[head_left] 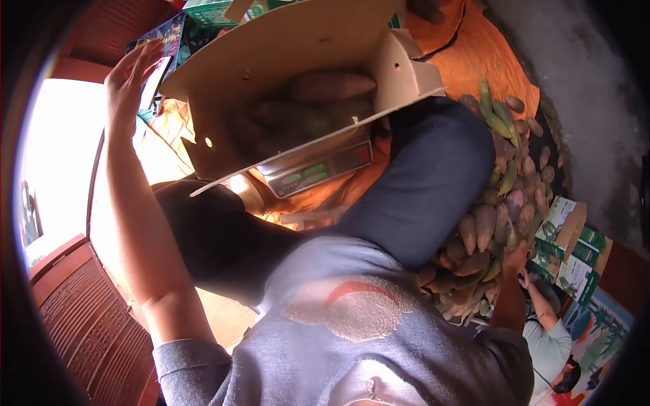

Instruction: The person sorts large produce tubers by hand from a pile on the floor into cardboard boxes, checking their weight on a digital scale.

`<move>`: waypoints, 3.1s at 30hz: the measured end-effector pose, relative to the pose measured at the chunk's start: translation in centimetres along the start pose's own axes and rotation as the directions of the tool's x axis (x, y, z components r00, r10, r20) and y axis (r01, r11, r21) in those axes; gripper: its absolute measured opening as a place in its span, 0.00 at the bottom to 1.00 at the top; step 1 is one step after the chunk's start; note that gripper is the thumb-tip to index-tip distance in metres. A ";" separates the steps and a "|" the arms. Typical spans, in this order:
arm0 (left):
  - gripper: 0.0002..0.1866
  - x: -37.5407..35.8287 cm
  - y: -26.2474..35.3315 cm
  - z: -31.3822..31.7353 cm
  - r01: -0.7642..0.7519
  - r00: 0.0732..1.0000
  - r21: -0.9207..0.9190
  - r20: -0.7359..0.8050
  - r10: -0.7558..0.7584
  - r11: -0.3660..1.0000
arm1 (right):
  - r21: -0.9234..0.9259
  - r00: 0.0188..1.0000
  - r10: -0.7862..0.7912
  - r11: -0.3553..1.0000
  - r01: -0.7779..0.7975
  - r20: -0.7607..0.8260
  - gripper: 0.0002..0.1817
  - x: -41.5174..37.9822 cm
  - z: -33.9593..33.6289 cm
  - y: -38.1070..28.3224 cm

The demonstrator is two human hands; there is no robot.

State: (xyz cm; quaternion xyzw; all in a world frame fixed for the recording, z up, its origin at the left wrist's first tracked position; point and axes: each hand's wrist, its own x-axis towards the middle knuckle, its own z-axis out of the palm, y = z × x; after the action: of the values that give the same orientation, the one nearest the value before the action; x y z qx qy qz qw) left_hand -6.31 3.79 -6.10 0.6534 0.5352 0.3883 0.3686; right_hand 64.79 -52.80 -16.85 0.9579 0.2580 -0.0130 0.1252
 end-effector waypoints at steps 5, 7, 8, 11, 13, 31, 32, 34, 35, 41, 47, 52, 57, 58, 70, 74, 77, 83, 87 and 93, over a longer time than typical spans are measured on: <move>0.19 0.5 2.7 1.4 -0.127 0.979 0.094 0.173 0.109 0.988 | 0.148 0.953 0.088 0.988 -0.046 -0.291 0.35 2.6 -5.5 -5.7; 0.18 0.3 3.5 2.5 -0.206 0.950 0.107 0.260 0.173 0.973 | 0.206 0.905 0.012 0.975 0.083 -0.425 0.34 3.3 -10.3 -10.8; 0.17 0.3 3.5 2.8 -0.242 0.934 0.129 0.298 0.195 0.962 | 0.265 0.852 -0.059 0.937 0.227 -0.520 0.33 3.2 -13.2 -14.0; 0.16 -0.3 4.1 4.1 -0.180 0.953 0.239 0.283 0.108 0.954 | 0.610 0.754 -0.143 0.501 0.614 -0.641 0.25 4.6 -21.5 -21.7; 0.15 -0.8 4.1 4.3 -0.249 0.947 0.284 0.272 0.171 0.926 | 0.640 0.717 -0.185 0.341 0.689 -0.673 0.21 2.1 -27.7 -28.4; 0.11 -1.6 3.8 3.1 -0.349 0.922 0.546 0.344 0.177 0.761 | -0.004 -0.147 -0.908 -0.162 0.987 0.393 0.26 -13.5 -23.6 -63.0; 0.11 -1.6 3.8 3.1 -0.338 0.927 0.548 0.336 0.168 0.765 | -0.061 -0.139 -0.885 -0.184 0.981 0.445 0.27 -14.7 -23.3 -63.7; 0.10 -1.5 3.8 3.3 -0.350 0.924 0.533 0.333 0.189 0.770 | -0.132 -0.164 -0.834 -0.271 0.953 0.526 0.27 -17.0 -22.0 -65.2; 0.10 -1.5 3.6 3.3 -0.374 0.916 0.517 0.336 0.219 0.770 | -0.148 -0.198 -0.806 -0.331 0.932 0.558 0.26 -17.7 -21.1 -65.8; 0.10 -1.7 3.7 3.2 -0.337 0.930 0.528 0.318 0.186 0.780 | 0.032 -0.094 -0.929 -0.088 0.996 0.359 0.22 -16.9 -25.4 -65.4; 0.12 -1.2 1.6 3.0 -0.344 0.922 0.488 0.339 0.189 0.802 | 0.519 0.193 -0.935 0.011 0.855 -0.297 0.17 -9.7 -28.5 -57.2; 0.15 -3.2 7.7 3.7 -0.100 0.968 0.461 0.248 -0.021 0.882 | 0.752 0.581 -0.647 0.017 0.659 -0.494 0.14 -4.1 -26.7 -48.4; 0.17 -0.4 0.6 1.1 -0.184 0.956 0.181 0.260 0.134 0.966 | 0.896 0.785 -0.483 0.001 0.444 -0.388 0.15 -2.2 -22.9 -43.4; 0.18 -0.3 0.5 0.9 -0.170 0.959 0.186 0.258 0.119 0.968 | 0.912 0.803 -0.485 0.024 0.409 -0.347 0.15 -2.3 -22.6 -43.2; 0.20 -0.4 1.7 1.9 -0.087 0.981 0.144 0.183 0.060 0.986 | 0.821 0.701 -0.527 0.013 0.571 -0.480 0.10 -2.2 -22.3 -43.0; 0.20 -0.2 1.2 2.0 -0.091 0.980 0.144 0.186 0.063 0.985 | 0.822 0.714 -0.549 0.081 0.563 -0.435 0.12 -1.6 -22.1 -42.5; 0.20 -0.2 1.2 2.1 -0.088 0.981 0.136 0.184 0.062 0.987 | 0.806 0.713 -0.563 0.134 0.577 -0.417 0.13 -1.2 -21.7 -42.3; 0.20 -0.2 1.8 2.4 -0.098 0.984 0.151 0.165 0.072 0.984 | 0.789 0.704 -0.565 0.145 0.597 -0.430 0.11 -1.5 -21.9 -42.8; 0.19 -0.1 1.6 2.2 -0.118 0.983 0.131 0.159 0.097 0.984 | 0.807 0.723 -0.552 0.144 0.573 -0.415 0.10 -1.8 -22.0 -43.1; 0.19 -0.8 2.3 2.3 -0.138 0.987 0.154 0.101 0.123 0.978 | 0.778 0.707 -0.567 0.173 0.604 -0.423 0.10 -2.2 -22.2 -43.4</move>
State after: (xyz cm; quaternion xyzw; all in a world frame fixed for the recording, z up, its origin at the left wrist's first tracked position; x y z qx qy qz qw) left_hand -3.40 2.53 -5.04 0.7317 0.5032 0.3371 0.3127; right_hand 40.45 -12.17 -5.28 0.6997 0.5593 -0.1743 -0.4090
